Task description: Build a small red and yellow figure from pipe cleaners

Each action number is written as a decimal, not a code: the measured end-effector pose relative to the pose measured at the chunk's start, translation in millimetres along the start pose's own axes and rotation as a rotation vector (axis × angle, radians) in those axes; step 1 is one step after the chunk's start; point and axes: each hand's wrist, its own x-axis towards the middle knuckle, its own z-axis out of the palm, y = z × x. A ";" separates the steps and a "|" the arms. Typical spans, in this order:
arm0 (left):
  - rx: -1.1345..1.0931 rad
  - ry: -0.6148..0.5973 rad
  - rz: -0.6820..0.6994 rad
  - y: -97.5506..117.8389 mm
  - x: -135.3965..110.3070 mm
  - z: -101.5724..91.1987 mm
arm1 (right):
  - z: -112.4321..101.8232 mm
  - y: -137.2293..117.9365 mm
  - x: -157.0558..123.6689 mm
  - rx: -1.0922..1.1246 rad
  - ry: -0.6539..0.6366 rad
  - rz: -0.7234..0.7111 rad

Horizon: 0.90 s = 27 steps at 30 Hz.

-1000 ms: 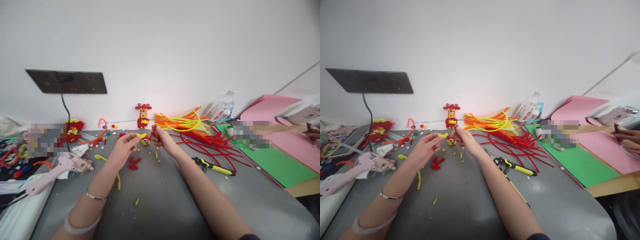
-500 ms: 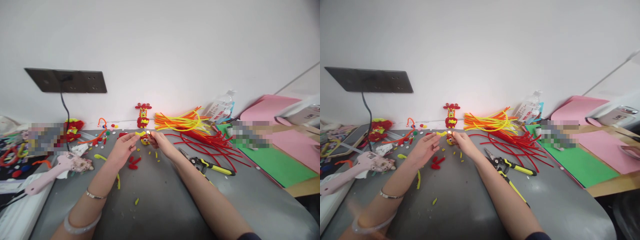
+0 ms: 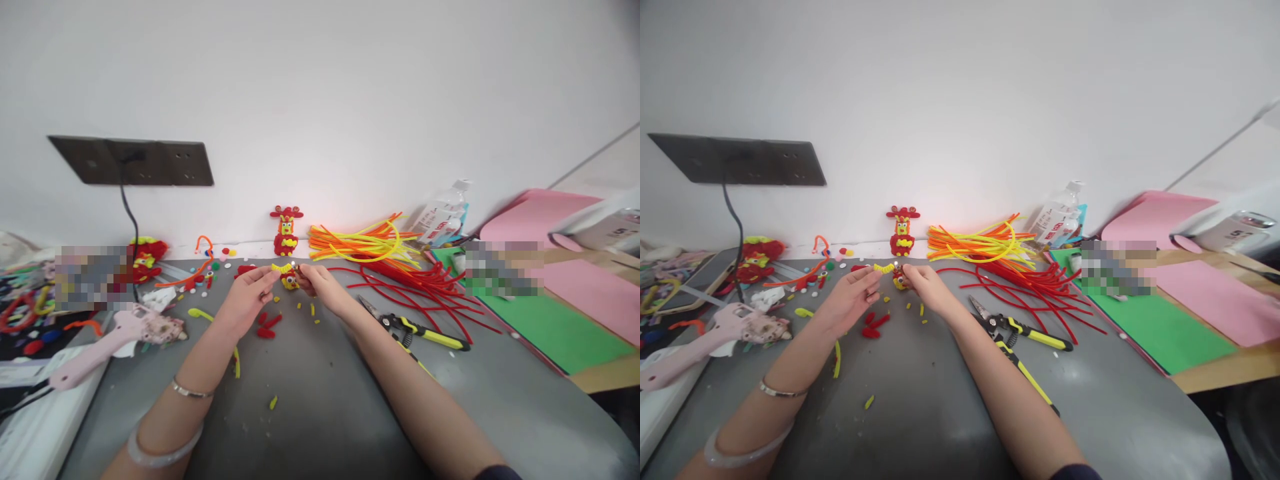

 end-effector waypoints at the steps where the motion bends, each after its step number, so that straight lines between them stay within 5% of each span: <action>1: 0.000 -0.003 0.000 -0.2 0.1 -0.2 | -0.7 0.5 0.2 -0.006 0.003 -0.001; 13: 0.076 -0.086 -0.084 5.9 -1.5 -4.0 | -18.1 3.4 0.4 -0.222 0.022 -0.146; 20: 0.240 -0.247 -0.179 16.2 -6.0 -7.5 | -25.0 -2.9 -4.4 -0.486 -0.164 -0.290; 27: 0.313 -0.285 -0.188 14.9 -4.2 -14.0 | -24.3 -4.5 -5.8 -0.532 -0.193 -0.358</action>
